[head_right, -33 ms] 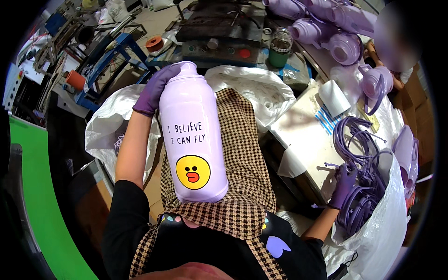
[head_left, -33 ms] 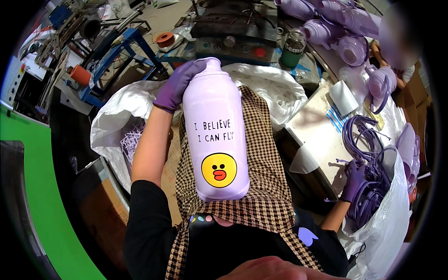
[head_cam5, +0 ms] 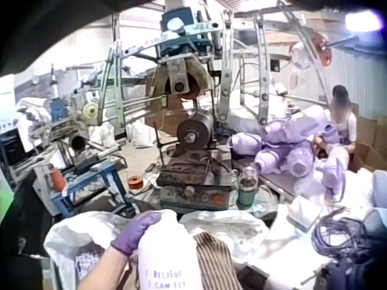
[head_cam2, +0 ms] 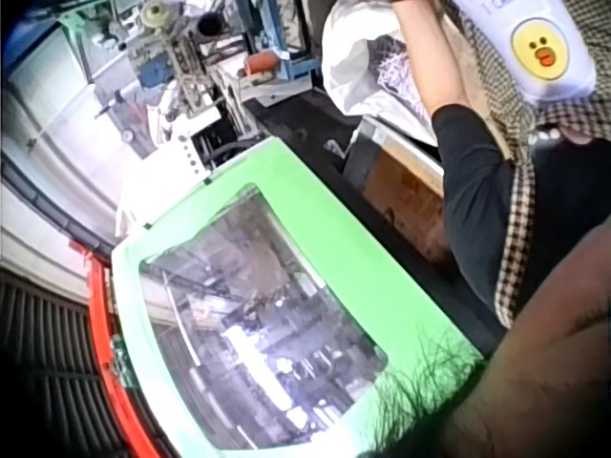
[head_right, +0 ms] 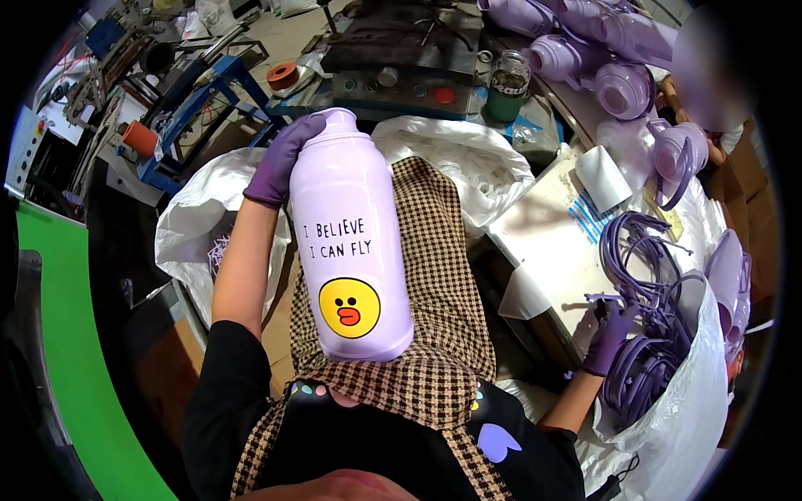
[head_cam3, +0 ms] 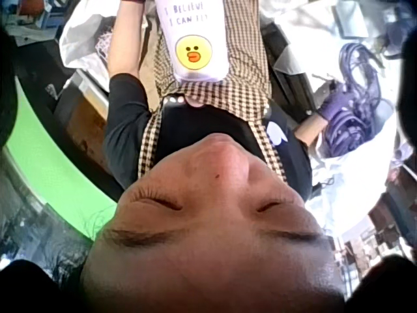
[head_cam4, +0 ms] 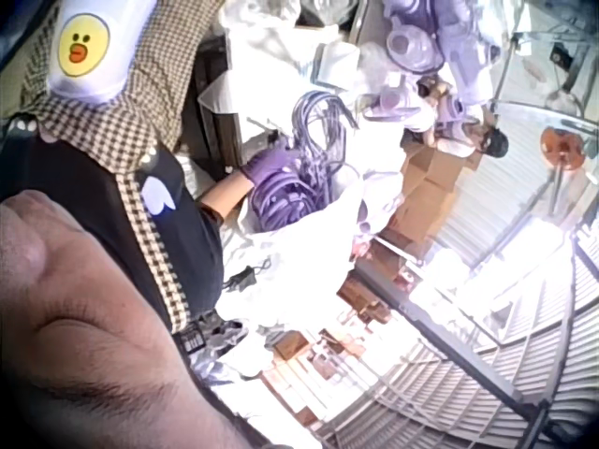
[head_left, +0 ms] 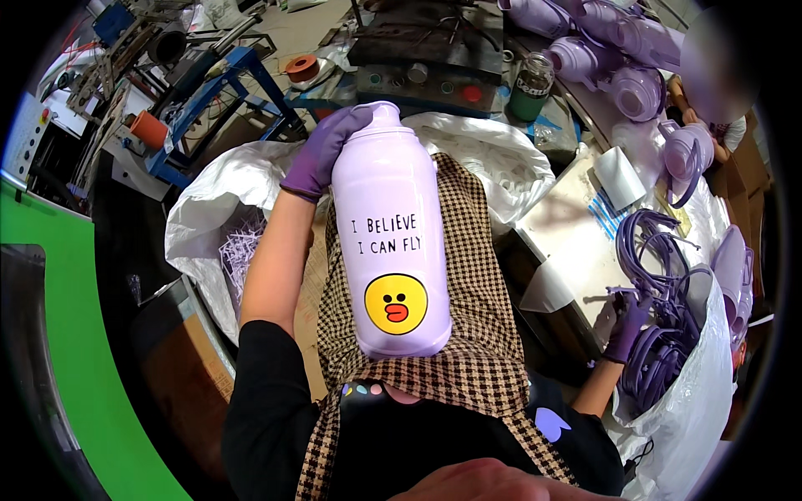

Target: The person assembles purple water bottles by inserting a white circular seal into the bottle opening, placing the bottle into a machine to attach a handle, and then moving the finished bottle to a pile. The person repeats this process for multiple bottles, handling them one at a time.

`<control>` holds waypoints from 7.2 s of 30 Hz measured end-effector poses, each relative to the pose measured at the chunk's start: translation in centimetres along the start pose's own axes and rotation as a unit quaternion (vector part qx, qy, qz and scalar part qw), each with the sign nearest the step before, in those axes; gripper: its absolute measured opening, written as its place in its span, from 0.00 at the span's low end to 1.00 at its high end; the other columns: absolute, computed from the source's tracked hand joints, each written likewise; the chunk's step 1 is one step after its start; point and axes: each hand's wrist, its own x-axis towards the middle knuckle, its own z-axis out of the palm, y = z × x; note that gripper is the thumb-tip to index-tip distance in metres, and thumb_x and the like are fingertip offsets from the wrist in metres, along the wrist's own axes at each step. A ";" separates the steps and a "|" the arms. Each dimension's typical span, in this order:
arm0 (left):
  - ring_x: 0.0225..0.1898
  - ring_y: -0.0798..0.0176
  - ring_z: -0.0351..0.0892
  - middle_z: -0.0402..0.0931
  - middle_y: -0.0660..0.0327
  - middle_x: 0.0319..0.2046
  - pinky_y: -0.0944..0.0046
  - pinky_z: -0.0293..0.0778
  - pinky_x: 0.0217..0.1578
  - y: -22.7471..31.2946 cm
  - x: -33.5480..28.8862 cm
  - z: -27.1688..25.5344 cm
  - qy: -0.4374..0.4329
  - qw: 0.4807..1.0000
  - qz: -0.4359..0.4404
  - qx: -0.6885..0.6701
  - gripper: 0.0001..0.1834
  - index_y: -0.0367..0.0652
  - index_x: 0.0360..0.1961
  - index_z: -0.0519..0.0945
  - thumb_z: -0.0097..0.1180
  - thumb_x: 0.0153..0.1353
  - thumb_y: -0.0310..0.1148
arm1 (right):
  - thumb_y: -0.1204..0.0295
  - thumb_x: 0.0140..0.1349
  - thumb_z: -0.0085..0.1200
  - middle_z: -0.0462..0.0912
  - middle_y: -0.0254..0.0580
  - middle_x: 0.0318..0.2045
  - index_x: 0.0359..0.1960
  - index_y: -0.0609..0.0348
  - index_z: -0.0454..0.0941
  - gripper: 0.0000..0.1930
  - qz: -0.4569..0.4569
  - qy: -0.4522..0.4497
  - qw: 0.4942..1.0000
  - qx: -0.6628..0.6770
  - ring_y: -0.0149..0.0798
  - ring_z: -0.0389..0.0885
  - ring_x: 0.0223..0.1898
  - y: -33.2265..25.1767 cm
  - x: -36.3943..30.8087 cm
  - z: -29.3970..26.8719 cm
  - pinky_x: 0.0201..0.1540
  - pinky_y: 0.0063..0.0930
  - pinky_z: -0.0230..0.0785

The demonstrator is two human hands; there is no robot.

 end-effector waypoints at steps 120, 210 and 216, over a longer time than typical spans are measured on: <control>0.40 0.70 0.80 0.84 0.60 0.38 0.71 0.74 0.46 3.5 -3.6 6.5 0.109 0.959 0.221 -0.143 0.14 0.31 0.41 0.81 0.53 0.73 0.35 | 0.36 0.67 0.45 0.81 0.54 0.56 0.62 0.64 0.73 0.41 0.247 -0.545 0.713 0.365 0.51 0.79 0.57 -15.7 -11.9 43.0 0.65 0.43 0.69; 0.61 0.46 0.72 0.73 0.52 0.57 0.49 0.67 0.63 -19.6 -53.6 -25.4 0.641 0.403 -0.164 0.633 0.41 0.45 0.53 0.75 0.78 0.39 0.51 | 0.64 0.74 0.51 0.78 0.39 0.48 0.58 0.62 0.74 0.18 0.142 -0.495 0.846 0.136 0.36 0.79 0.50 -3.9 -10.8 29.3 0.53 0.28 0.71; 0.53 0.48 0.79 0.77 0.55 0.51 0.49 0.75 0.55 -13.2 -50.5 -23.8 0.511 0.453 -0.238 0.691 0.40 0.45 0.49 0.80 0.81 0.34 0.51 | 0.74 0.70 0.49 0.81 0.38 0.42 0.47 0.65 0.79 0.10 0.020 -0.514 0.857 0.023 0.32 0.79 0.44 -7.5 -15.4 30.3 0.49 0.25 0.72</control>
